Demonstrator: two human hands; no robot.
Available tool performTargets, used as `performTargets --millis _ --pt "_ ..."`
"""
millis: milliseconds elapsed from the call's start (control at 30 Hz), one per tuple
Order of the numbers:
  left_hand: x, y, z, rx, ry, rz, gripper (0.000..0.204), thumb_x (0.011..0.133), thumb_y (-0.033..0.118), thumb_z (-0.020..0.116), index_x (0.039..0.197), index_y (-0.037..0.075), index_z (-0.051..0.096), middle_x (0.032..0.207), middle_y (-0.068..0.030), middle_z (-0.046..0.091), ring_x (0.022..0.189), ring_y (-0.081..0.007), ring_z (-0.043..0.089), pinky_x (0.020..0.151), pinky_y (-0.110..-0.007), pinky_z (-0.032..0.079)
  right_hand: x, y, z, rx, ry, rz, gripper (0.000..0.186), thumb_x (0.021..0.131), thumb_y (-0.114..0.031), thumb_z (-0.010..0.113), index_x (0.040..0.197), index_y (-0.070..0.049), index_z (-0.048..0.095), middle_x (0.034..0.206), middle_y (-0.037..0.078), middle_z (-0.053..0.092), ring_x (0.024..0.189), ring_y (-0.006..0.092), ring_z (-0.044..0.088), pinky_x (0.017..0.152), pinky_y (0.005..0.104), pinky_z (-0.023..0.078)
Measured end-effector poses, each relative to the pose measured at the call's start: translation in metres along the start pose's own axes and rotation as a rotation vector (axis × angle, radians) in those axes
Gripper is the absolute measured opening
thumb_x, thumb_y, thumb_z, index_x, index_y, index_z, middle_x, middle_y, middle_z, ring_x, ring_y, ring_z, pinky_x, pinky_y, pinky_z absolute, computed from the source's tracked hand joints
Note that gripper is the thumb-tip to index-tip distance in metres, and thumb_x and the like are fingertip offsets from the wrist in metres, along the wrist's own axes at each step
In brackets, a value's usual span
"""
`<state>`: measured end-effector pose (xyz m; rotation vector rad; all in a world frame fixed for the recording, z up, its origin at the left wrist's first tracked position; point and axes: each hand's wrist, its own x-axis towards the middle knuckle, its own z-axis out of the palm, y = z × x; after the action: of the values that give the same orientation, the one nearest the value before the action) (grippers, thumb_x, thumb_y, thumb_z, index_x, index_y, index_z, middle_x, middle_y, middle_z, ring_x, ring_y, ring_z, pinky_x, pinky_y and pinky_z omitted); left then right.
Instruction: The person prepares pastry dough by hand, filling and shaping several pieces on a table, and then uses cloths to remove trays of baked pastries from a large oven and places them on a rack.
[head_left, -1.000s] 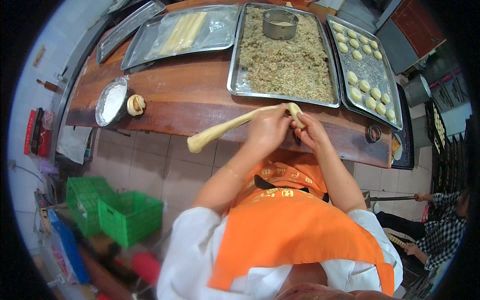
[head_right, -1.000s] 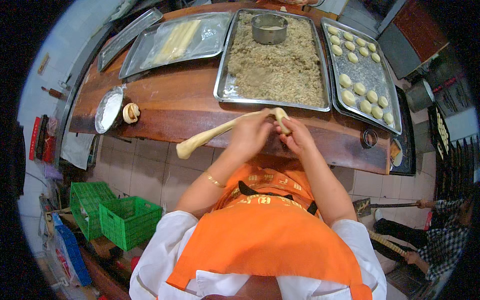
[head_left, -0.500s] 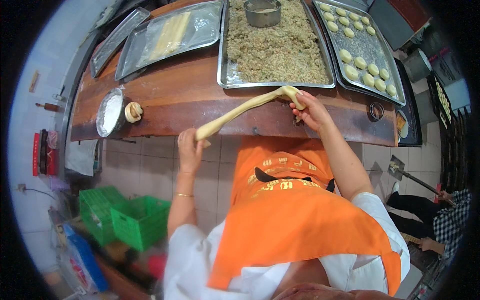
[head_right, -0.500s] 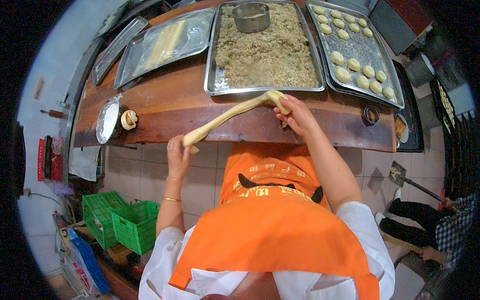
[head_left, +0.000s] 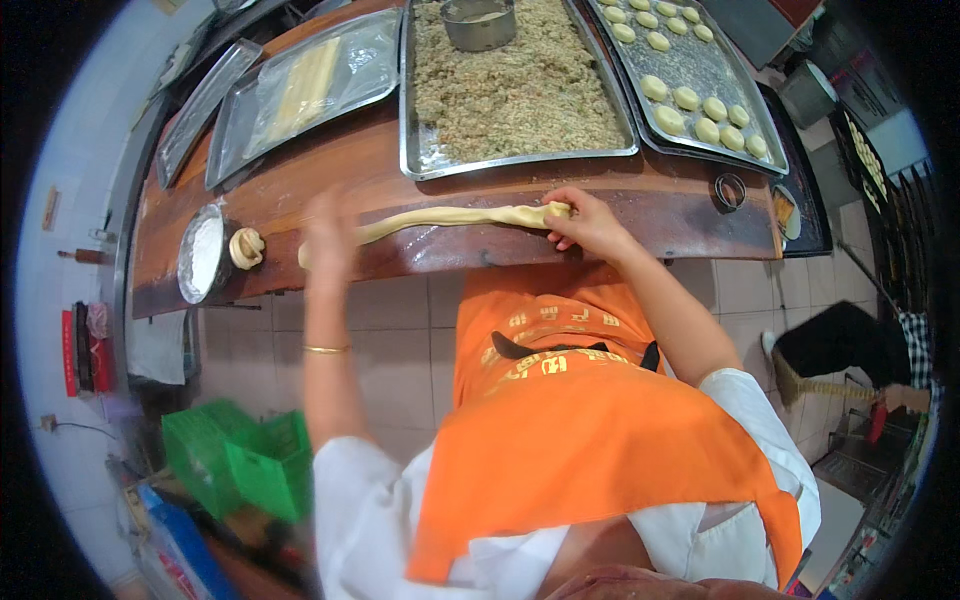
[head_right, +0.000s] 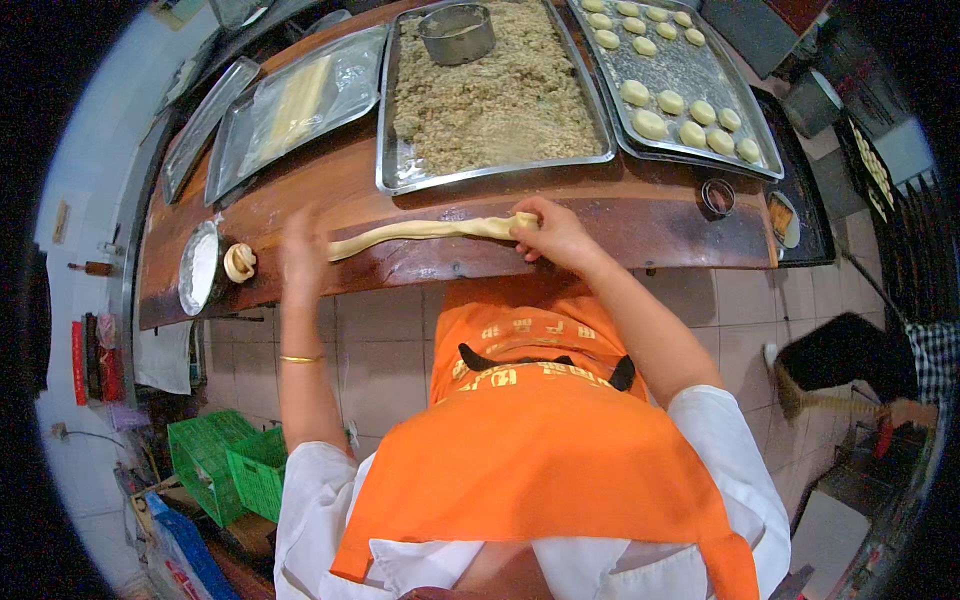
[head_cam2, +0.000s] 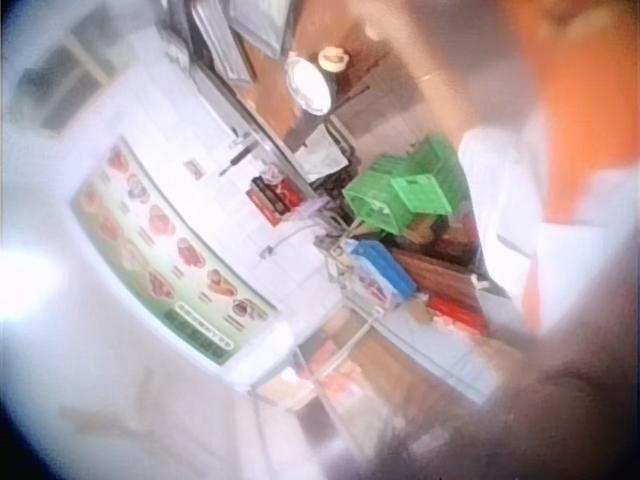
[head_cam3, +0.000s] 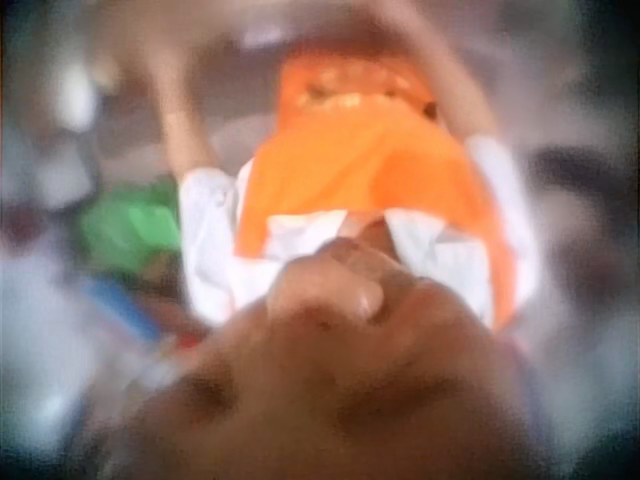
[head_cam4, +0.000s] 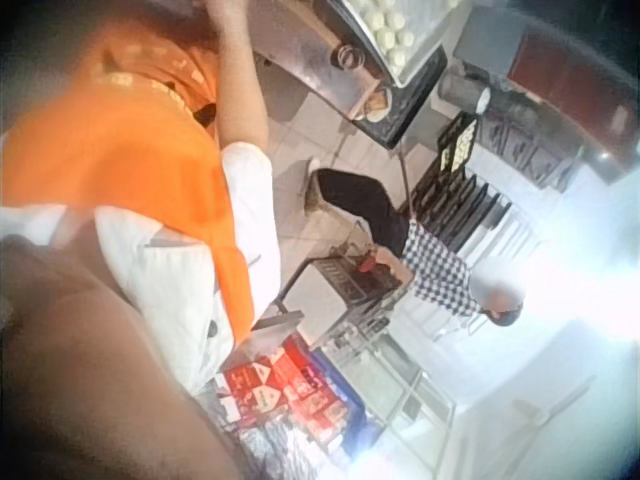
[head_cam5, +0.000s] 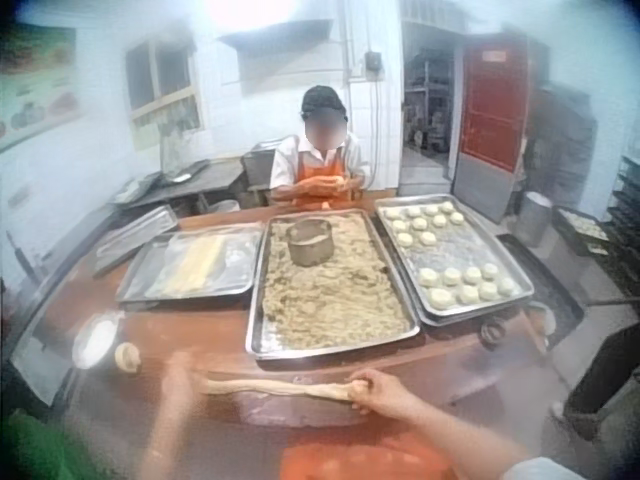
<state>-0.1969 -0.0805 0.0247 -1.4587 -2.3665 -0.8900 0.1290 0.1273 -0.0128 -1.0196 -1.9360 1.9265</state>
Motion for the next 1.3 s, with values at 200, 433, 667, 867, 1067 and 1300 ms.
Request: performTargets --millis 200,433,667,867,1067,1300 --pt "-0.034 0.143 0.097 -0.375 -0.316 0.385 0.061 0.076 0.012 0.076 0.131 0.004 0.052 0.122 -0.0177 0.059 0.115 -0.036 0.054 0.099 -0.046 0.041 -0.004 0.011 0.001 0.077 0.043 -0.07 0.035 0.09 -0.013 0.065 0.121 -0.002 0.055 0.094 0.013 0.066 0.073 0.0146 0.065 0.062 0.0296 0.055" --pt "-0.035 0.159 0.118 -0.452 -0.453 0.308 0.044 0.082 0.016 0.07 0.121 0.002 0.054 0.11 -0.0188 0.063 0.102 -0.038 0.06 0.085 -0.044 0.049 -0.027 -0.006 -0.004 -0.428 0.176 -0.568 0.034 0.086 -0.012 0.068 0.117 -0.008 0.058 0.111 0.013 0.061 0.101 0.0286 0.061 0.086 0.0369 0.05" --pt "-0.01 0.138 0.07 -0.199 -0.776 0.286 0.031 0.084 0.023 0.07 0.112 0.011 0.063 0.105 -0.0181 0.062 0.091 -0.0377 0.061 0.076 -0.044 0.05 -0.033 0.005 -0.006 0.037 0.036 0.041 0.022 0.085 -0.009 0.067 0.106 -0.005 0.062 0.091 0.012 0.064 0.082 0.0305 0.063 0.073 0.037 0.052" --pt "-0.021 0.139 0.091 -0.211 -0.403 0.35 0.039 0.082 0.021 0.07 0.119 0.007 0.062 0.112 -0.0149 0.06 0.103 -0.0355 0.057 0.089 -0.045 0.046 -0.041 0.007 -0.031 -0.687 0.448 -0.533 0.025 0.08 -0.012 0.068 0.105 -0.009 0.065 0.102 0.013 0.064 0.096 0.0332 0.061 0.082 0.0425 0.05" --pt "-0.029 0.185 0.128 -0.26 -0.398 0.439 0.038 0.085 0.025 0.066 0.118 0.006 0.063 0.125 -0.0137 0.058 0.117 -0.0325 0.053 0.101 -0.048 0.037 -0.027 0.028 -0.033 -0.828 0.254 -0.621 0.023 0.075 -0.006 0.068 0.097 -0.008 0.065 0.104 0.013 0.059 0.104 0.0345 0.054 0.091 0.0447 0.044" --pt "-0.015 0.159 0.119 -0.173 -0.291 0.318 0.018 0.084 0.015 0.067 0.095 0.001 0.066 0.095 -0.0165 0.061 0.091 -0.0362 0.059 0.079 -0.045 0.046 -0.036 0.041 -0.09 -0.855 0.753 -0.56 0.029 0.074 0.002 0.061 0.101 -0.009 0.064 0.106 0.013 0.058 0.1 0.0356 0.056 0.087 0.0453 0.047"
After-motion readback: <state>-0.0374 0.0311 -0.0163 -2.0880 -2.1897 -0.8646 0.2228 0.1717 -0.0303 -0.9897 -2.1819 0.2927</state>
